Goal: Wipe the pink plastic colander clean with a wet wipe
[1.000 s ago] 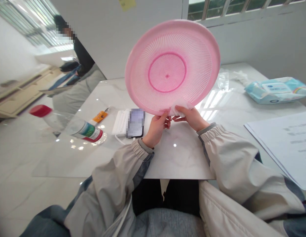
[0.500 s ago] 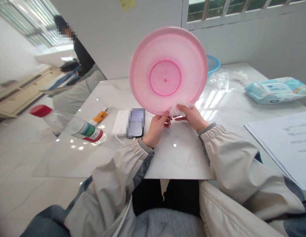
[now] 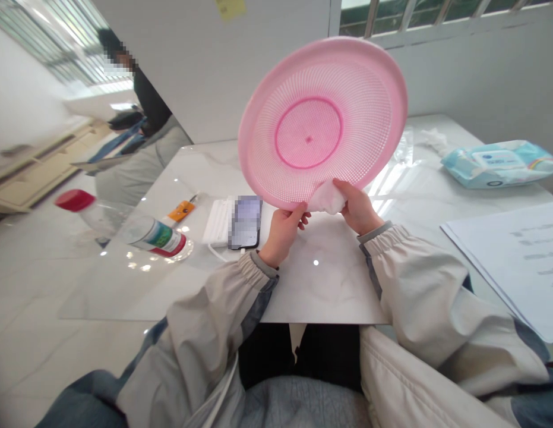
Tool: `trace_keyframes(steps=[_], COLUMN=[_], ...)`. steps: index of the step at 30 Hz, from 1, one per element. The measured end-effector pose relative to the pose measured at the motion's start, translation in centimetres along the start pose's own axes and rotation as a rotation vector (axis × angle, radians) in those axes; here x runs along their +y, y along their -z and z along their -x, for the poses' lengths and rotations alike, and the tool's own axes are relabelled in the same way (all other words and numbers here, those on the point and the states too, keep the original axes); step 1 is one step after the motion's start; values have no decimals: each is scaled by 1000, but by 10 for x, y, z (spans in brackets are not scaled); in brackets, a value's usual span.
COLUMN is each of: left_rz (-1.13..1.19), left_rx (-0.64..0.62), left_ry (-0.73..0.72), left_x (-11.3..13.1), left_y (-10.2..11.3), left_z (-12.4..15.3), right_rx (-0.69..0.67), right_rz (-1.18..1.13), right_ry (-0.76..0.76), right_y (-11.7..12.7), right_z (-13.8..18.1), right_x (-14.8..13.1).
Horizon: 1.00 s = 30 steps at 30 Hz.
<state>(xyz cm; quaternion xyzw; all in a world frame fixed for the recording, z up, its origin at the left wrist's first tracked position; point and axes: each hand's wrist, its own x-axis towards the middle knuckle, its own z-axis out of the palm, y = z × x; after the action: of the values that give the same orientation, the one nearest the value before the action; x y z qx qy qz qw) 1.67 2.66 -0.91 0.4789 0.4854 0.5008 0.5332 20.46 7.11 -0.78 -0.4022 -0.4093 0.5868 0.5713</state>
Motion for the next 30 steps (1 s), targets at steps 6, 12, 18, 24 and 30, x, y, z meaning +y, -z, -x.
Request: trace_keyframes(steps=[6, 12, 18, 24, 30], left_rz=[-26, -13, 11, 23, -19], left_rx=[1, -99, -177, -278, -303], left_ry=[-21, -40, -27, -34, -48], left_x=[2, 6, 6, 3, 1], left_y=[0, -1, -2, -2, -2], left_z=[2, 6, 6, 6, 6], right_rx=[10, 37, 29, 17, -17], right_rz=[-43, -121, -128, -135, -148], right_ry=[14, 2, -40, -34, -30], right_y=[-1, 2, 6, 6, -3], right_z=[-2, -5, -7, -6, 0], right_x=[4, 9, 12, 10, 1])
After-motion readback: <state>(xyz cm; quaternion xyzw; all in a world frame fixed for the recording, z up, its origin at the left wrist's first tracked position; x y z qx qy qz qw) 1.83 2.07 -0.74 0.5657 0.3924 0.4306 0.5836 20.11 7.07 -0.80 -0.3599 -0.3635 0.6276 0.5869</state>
